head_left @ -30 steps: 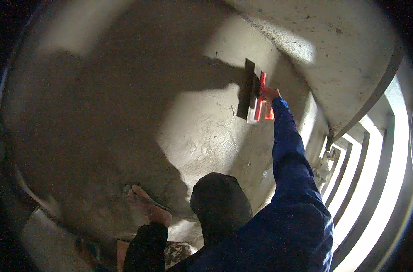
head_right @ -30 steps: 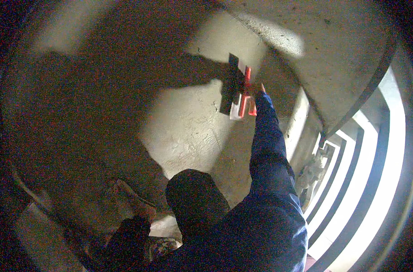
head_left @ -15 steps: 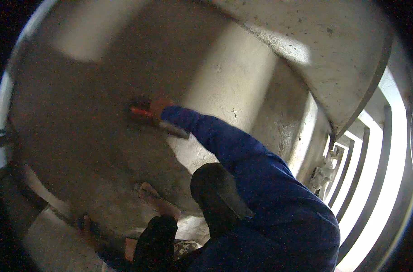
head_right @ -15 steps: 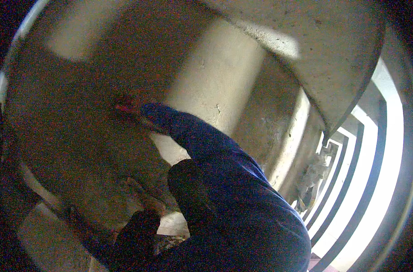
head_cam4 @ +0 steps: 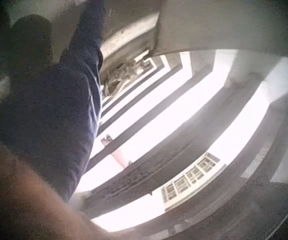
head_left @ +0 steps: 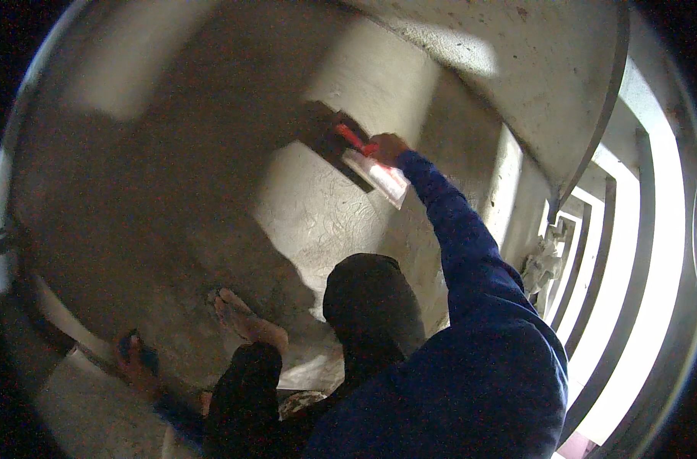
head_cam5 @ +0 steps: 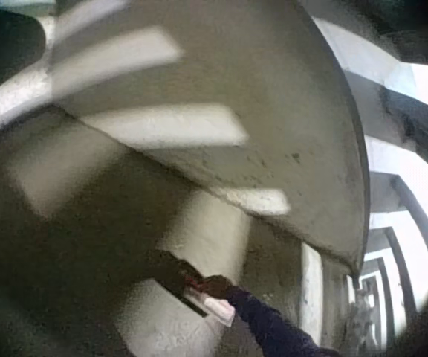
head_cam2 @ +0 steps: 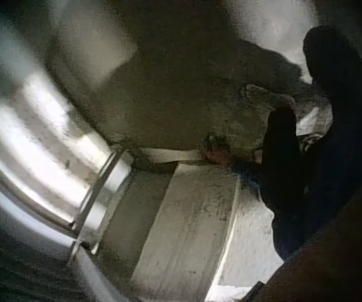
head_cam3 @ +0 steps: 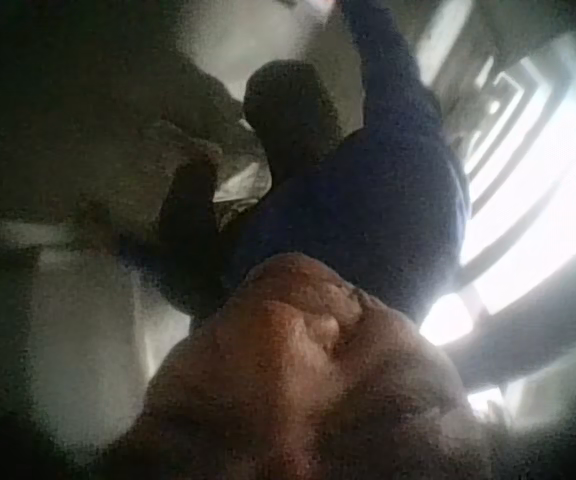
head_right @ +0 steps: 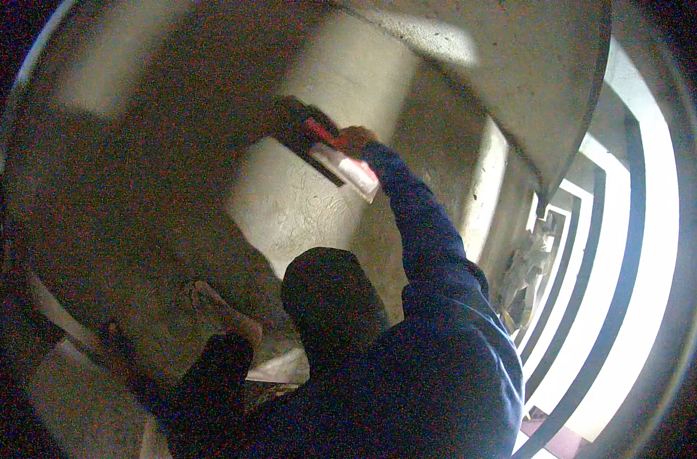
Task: The person smooths a freshly poured concrete floor using a wooden float and a red-handled trowel. They repeatedly rub the surface in circular and sweeping motions to level and finish the wet concrete.
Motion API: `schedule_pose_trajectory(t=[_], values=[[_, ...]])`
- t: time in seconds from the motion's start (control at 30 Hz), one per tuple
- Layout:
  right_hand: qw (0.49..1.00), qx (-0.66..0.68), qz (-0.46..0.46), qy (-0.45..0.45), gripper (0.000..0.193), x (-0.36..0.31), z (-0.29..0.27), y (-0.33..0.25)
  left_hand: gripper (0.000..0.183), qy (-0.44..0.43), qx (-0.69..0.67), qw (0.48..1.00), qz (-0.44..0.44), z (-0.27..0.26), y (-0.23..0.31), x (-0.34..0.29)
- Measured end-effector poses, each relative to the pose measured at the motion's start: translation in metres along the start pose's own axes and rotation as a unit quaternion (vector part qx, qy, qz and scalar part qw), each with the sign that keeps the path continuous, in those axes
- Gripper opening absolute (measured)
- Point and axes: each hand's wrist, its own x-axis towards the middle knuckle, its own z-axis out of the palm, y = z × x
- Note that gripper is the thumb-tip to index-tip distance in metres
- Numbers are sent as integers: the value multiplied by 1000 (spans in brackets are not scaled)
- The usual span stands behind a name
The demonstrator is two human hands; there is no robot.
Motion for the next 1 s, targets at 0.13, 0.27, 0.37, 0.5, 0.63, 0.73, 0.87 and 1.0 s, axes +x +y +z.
schedule_pose_trajectory(t=[0.13,0.27,0.37,0.5,0.63,0.73,0.87,1.0], values=[[998,17,63,16,43,28,-7,72,50,-86,35,988,126,-22,-10,-5],[984,99,141,53,43,18,29,148,52,-21,-8,1000,-14,-63,-59,1],[959,224,171,13,45,-2,51,171,53,7,-51,994,-93,-86,-97,-7],[990,100,99,-10,48,-5,58,123,52,-46,-44,994,-86,-98,-100,-33],[984,135,-72,-88,35,-4,75,3,51,-12,106,993,-49,-73,-80,-36],[996,20,-50,-76,22,-27,108,-97,52,-56,120,974,184,-41,-66,-32],[978,59,-90,-177,34,-83,136,-169,52,62,289,947,-124,-18,-37,-26],[988,60,-95,-109,35,-57,92,-143,53,48,58,993,-94,-21,-24,-8]])
